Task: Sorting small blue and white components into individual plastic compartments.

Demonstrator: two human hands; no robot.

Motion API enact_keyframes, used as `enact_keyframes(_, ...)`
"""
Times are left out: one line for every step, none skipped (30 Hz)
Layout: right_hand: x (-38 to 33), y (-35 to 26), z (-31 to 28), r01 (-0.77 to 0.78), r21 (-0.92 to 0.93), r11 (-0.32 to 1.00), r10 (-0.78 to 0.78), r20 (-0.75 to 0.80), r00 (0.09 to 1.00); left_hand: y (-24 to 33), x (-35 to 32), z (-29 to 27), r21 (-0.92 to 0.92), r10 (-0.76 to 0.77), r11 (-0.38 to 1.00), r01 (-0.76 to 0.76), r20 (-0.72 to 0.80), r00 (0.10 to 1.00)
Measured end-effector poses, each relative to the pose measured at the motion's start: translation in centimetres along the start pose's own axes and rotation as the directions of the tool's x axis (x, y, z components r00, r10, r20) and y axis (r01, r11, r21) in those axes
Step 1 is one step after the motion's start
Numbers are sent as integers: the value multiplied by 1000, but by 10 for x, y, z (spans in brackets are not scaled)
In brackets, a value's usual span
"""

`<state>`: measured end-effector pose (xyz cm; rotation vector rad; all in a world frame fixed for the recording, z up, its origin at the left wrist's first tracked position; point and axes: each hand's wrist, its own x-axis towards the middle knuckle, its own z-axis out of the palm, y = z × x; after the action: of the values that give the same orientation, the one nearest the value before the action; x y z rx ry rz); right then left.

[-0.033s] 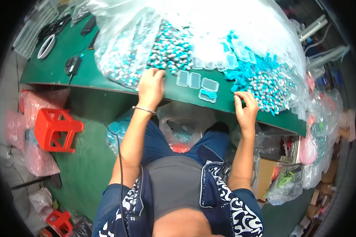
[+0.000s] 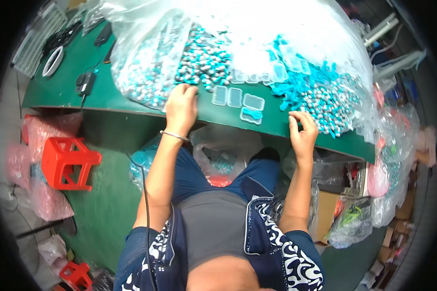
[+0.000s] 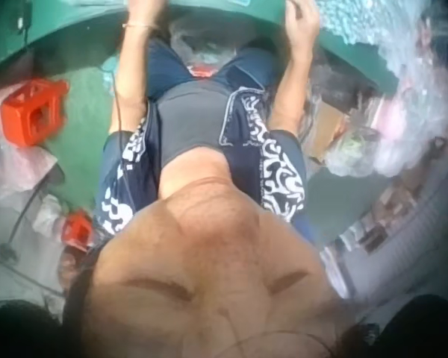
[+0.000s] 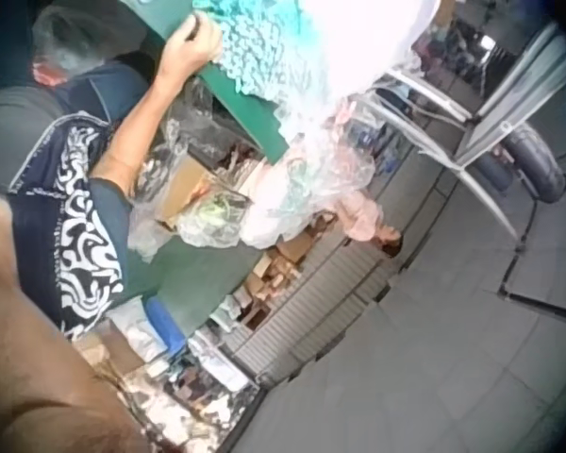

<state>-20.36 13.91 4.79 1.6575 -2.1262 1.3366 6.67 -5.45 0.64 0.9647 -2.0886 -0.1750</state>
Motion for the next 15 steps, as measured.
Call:
enact_keyframes(-4, 5, -6, -39, 3, 999, 39, -38, 999, 3, 0, 1, -77, -6, 997, 5, -3, 1000)
enact_keyframes(-9, 9, -13, -77, 8, 997, 77, -75, 994, 9, -1, 3, -153, -13, 988, 12, -4, 1000)
enact_keyframes(-12, 13, -21, -93, -10, 996, 92, -60, 994, 15, -4, 3, -269, -115, 954, 135, 90, 989)
enact_keyframes(-16, 18, -27, -96, -34, 995, 93, -81, 992, 21, -6, 3, -290, -130, 943, 163, 129, 983)
enact_keyframes(-21, 22, -31, -100, -58, 993, 94, -102, 990, 27, -6, 2, -308, -144, 932, 190, 168, 975)
enact_keyframes(-23, 24, -35, -101, -81, 992, 91, -120, 989, 32, -6, 2, -325, -159, 919, 221, 206, 966)
enact_keyframes(-24, 23, -39, -130, -79, 988, 119, -129, 984, 33, -6, 3, -210, -71, 971, 112, 196, 978)
enact_keyframes(-26, 24, -40, -143, -81, 986, 132, -129, 983, 32, -7, 3, -190, -50, 979, 76, 141, 989)
enact_keyframes(-29, 28, -42, -157, -91, 983, 144, -136, 980, 32, -7, 5, -178, -22, 983, 36, 85, 996)
enact_keyframes(-31, 32, -43, -172, -101, 980, 156, -143, 977, 31, -8, 7, -165, 7, 986, -2, 29, 1000)
enact_keyframes(-31, 36, -43, -135, -145, 980, 113, -152, 982, 29, -8, 7, -183, -23, 983, 30, 40, 999)
enact_keyframes(-32, 37, -43, -164, -200, 966, 140, -125, 982, 28, -8, 6, -241, -59, 968, 75, 71, 996)
enact_keyframes(-33, 40, -43, -142, -274, 951, 113, -117, 987, 27, -7, 4, -247, -62, 965, 82, 87, 994)
enact_keyframes(-35, 43, -42, -118, -345, 931, 87, -106, 991, 27, -8, 3, -252, -66, 964, 90, 103, 993)
enact_keyframes(-34, 43, -40, -142, -378, 915, 120, -82, 989, 24, -8, 2, -250, -35, 966, 62, 113, 993)
